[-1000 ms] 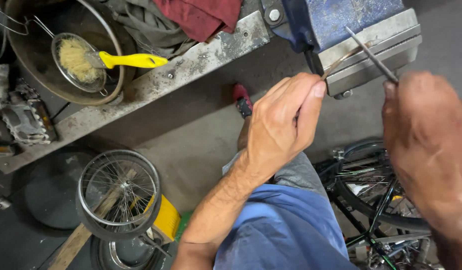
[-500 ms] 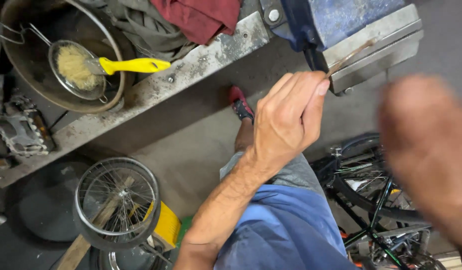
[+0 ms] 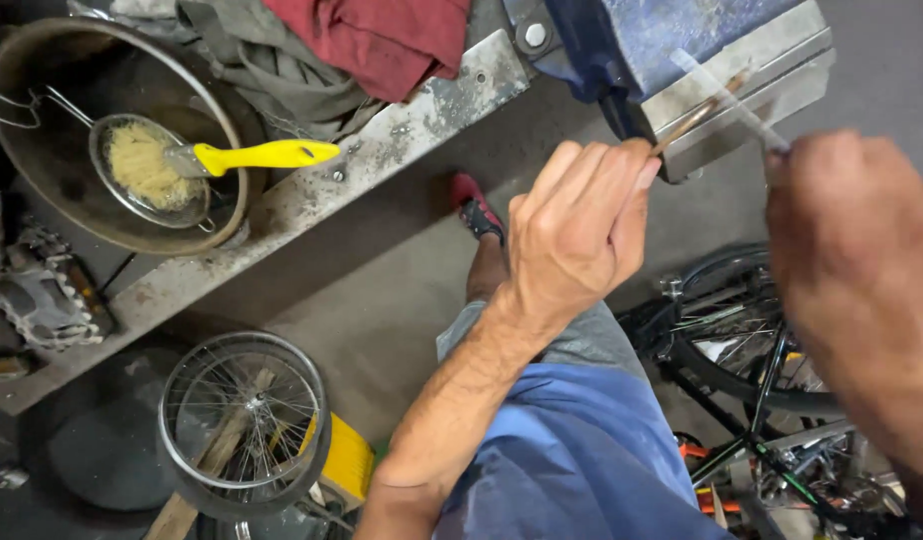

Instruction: Filing the end of a bicycle cable housing to ensure a smooth finish.

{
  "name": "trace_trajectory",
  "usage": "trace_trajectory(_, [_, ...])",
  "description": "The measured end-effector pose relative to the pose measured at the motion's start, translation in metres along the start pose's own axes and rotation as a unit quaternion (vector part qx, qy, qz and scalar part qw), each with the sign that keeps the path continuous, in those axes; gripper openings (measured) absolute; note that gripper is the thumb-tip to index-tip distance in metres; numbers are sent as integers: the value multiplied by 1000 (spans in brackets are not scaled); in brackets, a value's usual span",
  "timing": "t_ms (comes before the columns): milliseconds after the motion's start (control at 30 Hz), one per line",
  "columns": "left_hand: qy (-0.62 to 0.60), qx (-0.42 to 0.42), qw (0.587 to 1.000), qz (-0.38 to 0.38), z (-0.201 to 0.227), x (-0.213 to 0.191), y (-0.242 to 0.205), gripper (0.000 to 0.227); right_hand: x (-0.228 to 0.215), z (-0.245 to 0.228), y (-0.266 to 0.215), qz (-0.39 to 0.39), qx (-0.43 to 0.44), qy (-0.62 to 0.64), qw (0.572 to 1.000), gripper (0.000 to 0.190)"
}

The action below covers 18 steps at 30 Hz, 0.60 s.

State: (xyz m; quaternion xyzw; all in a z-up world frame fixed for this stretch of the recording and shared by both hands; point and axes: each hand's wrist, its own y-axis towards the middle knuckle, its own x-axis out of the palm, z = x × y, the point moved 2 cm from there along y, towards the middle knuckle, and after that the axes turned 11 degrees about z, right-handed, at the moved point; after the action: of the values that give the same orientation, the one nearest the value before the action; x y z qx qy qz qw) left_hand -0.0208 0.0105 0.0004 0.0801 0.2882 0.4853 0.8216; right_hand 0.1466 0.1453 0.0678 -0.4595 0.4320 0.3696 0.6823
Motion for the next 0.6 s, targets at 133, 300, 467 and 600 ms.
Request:
trace_trajectory(133, [0,7,1000,2,-1,-6,7,29,-18,-12,13,-3,41,10,999,23])
trace_trajectory(300, [-9,24,1000,6,-3,-4,8,36,-34,-25,15,-4,8,-110,994,31])
trace_trajectory(467, [38,27,999,6,-7,-3,3,32,-24,-26,18,-61,143,195,969,15])
trace_trajectory(600, [64,35,997,13,-8,-5,3,29,-15,-9,17,62,134,125,981,31])
